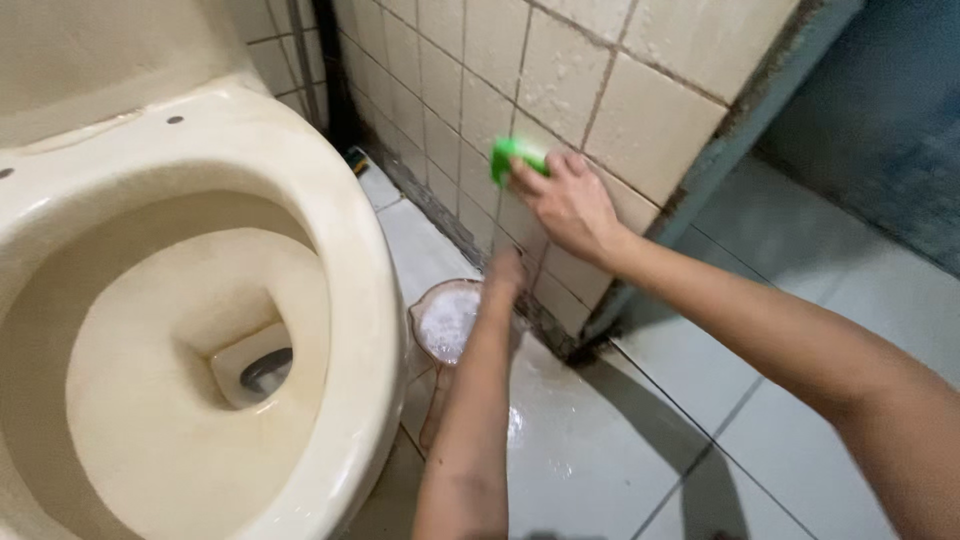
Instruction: The person scrubs the tiled wall and floor around a toilet using a green sponge and soapy water from a small plastic pitcher. They repeatedly dip the sponge into the pitcher and scrub the grout lines and tile surfaces.
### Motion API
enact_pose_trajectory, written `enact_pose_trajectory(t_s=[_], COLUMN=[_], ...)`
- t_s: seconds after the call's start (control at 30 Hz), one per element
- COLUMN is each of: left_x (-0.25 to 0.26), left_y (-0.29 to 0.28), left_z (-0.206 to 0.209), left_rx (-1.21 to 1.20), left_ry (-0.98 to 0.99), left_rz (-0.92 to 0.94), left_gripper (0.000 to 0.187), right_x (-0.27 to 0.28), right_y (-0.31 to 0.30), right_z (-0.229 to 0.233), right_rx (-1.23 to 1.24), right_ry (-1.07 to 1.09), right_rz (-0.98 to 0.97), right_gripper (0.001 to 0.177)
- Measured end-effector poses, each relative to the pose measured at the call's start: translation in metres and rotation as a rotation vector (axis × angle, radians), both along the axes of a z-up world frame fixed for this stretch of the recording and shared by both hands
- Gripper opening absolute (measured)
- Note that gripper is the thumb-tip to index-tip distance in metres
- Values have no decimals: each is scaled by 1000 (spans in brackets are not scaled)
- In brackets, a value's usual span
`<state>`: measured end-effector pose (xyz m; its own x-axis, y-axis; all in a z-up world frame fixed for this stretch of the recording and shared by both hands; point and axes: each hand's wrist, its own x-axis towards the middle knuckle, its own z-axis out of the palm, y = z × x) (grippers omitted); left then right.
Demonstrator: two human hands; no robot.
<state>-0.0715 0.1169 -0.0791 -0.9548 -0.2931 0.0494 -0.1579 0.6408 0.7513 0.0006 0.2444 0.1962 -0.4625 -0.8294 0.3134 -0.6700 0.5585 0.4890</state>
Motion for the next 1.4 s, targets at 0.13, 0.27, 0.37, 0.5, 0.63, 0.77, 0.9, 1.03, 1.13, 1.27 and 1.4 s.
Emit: enact_pose_trajectory(t_s=[0.13, 0.27, 0.37, 0.5, 0.63, 0.77, 0.9, 1.03, 1.13, 1.27, 1.4], left_x=[45, 74, 87, 93, 90, 90, 98, 120, 124, 110, 102], left_y=[-29, -46, -48, -43, -30, -16, -16, -16, -13, -11, -24], left_z=[34, 48, 35, 11, -8, -23, -10, 29, 34, 13, -11], left_rx=[-26, -135, -405, -572, -415, -626, -748, -840, -856, -698, -557], left_ry=[-108, -253, -169, -88, -207, -287, -263, -452, -415, -213, -43], left_rz=[97, 150, 71, -120, -148, -118, -89, -166, -122, 16, 72], left_gripper=[30, 34, 30, 34, 41, 36, 45, 37, 33, 25, 23], right_x=[25, 11, -14, 15, 55, 37, 61, 92, 79, 26, -10], right_y=[1, -25, -38, -26, 1, -7, 27, 56, 45, -11, -50], right_z=[-38, -58, -65, -120, -121, -104, -148, -162, -165, -187, -208], right_rx=[426, 289, 43, 63, 690, 553, 406, 1075, 1059, 881, 511], right_ry=[91, -99, -33, -481, -253, -146, -465, -284, -260, -194, -84], right_rz=[114, -2, 17, -248, -140, -133, -255, -154, -40, -14, -53], right_gripper=[32, 45, 54, 43, 38, 52, 64, 41, 27, 30, 39])
